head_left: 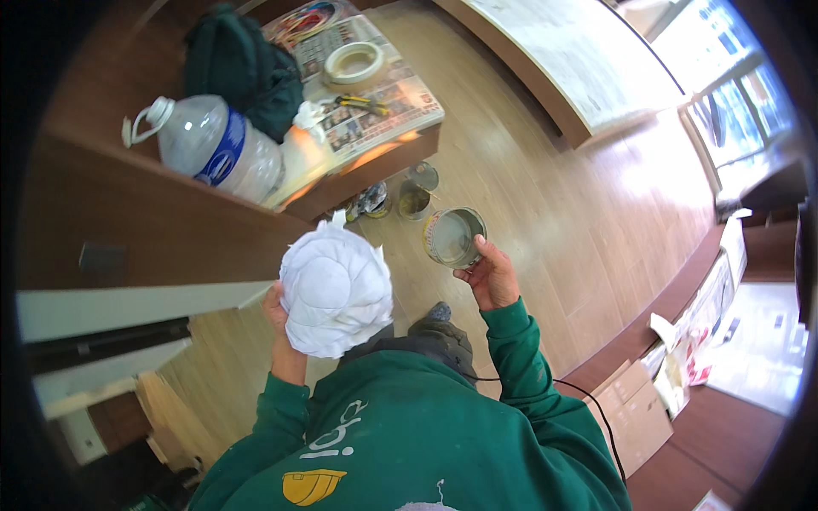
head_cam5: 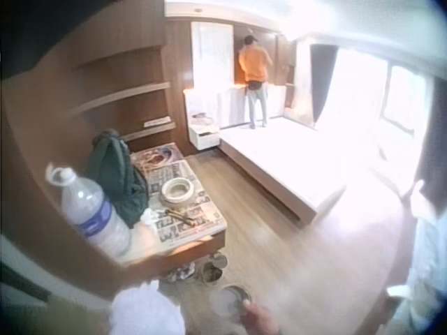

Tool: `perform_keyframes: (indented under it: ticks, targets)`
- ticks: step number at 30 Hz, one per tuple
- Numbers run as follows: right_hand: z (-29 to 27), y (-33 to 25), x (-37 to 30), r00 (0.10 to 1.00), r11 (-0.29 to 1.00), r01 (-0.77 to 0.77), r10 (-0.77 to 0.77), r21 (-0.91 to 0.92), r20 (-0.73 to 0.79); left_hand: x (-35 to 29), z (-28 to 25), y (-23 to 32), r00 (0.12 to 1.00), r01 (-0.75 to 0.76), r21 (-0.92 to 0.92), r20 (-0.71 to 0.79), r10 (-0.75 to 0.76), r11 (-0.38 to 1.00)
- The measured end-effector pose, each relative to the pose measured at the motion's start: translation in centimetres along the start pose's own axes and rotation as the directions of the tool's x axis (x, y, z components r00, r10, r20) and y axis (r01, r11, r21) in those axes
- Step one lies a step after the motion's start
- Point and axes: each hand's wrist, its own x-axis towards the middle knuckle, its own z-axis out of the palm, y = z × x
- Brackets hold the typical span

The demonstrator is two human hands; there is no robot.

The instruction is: The person retrieves a paintbrush from a cabinet, wipes it with a plastic bag, then returns to the bathroom to rinse the brush in a sink and place it in a paint can. The person moves between a bathroom and a living area during the task.

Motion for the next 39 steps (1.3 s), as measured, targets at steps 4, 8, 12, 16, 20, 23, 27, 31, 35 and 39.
perform_keyframes:
  ticks: [4,8,12,16,20,23,27,31,35,39]
  targets:
    - [3.3,1.4,0.8,0.992,0.989,-0.094,0.103,-0.118,0.076,-2.3,-2.4,-0.8,0.999,0.012,-0.147,-0.031,-0.017,0.989]
    - [7.0,3.2,0.7,0.98,0.967,-0.136,0.164,-0.216,0.117,-5.1,-4.8,1.0,0.993,-0.009,-0.15,-0.12,-0.009,0.989]
    - [10.5,6.4,-0.8,0.967,0.961,-0.136,0.182,-0.24,0.18,-11.0,-11.0,3.7,0.913,-0.261,0.022,-0.32,0.254,0.965]
    - [14.4,12.3,-2.3,0.948,0.935,-0.236,0.282,-0.264,0.151,-17.8,-20.2,7.2,0.722,-0.383,0.078,-0.597,0.351,0.92]
    - [20.4,19.2,-4.2,0.911,0.905,-0.282,0.357,-0.32,0.207,-24.5,-25.8,10.9,0.61,-0.477,0.049,-0.7,0.37,0.878]
    - [26.1,23.8,-6.1,0.896,0.902,-0.274,0.366,-0.334,0.253,-27.5,-27.3,14.1,0.566,-0.309,0.309,-0.7,0.435,0.899]
    - [33.1,27.7,-8.5,0.834,0.889,-0.219,0.384,-0.403,0.396,-29.8,-25.9,18.0,0.746,-0.116,0.751,-0.367,0.556,0.65]
    - [38.3,31.0,-10.3,0.765,0.837,-0.136,0.429,-0.53,0.48,-30.7,-23.0,20.5,0.752,-0.315,0.71,-0.218,0.622,0.629]
    - [43.0,34.4,-11.5,0.659,0.759,-0.048,0.513,-0.65,0.551,-32.2,-22.5,23.1,0.713,-0.337,0.619,-0.324,0.622,0.709]
    - [48.3,37.1,-12.1,0.556,0.614,0.12,0.61,-0.78,0.565,-35.3,-24.3,26.0,0.662,-0.348,0.515,-0.458,0.594,0.784]
